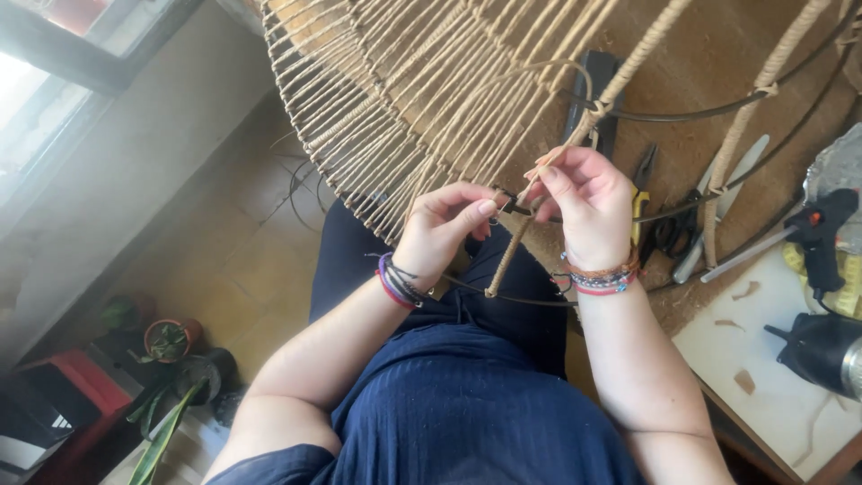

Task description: Weaving wicker strands onto a frame and securing them with glue and staples.

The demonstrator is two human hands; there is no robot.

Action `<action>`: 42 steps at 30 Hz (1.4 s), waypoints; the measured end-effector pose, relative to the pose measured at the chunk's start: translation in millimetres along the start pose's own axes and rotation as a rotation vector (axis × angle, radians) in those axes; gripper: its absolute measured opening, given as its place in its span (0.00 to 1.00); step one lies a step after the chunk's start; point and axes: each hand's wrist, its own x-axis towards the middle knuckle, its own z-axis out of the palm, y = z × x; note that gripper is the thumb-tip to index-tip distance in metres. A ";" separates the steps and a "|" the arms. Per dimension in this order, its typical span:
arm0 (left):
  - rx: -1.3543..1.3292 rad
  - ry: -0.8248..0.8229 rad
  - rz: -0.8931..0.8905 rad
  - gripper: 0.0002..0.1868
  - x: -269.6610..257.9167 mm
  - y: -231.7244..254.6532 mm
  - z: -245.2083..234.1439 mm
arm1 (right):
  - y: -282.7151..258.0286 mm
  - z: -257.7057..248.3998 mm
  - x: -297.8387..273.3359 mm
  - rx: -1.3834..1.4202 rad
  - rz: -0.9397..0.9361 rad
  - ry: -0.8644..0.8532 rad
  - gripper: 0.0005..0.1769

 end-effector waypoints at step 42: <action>-0.112 0.044 -0.173 0.18 7.0 1.1 18.5 | 3.3 8.8 10.6 0.081 -0.170 -0.008 0.03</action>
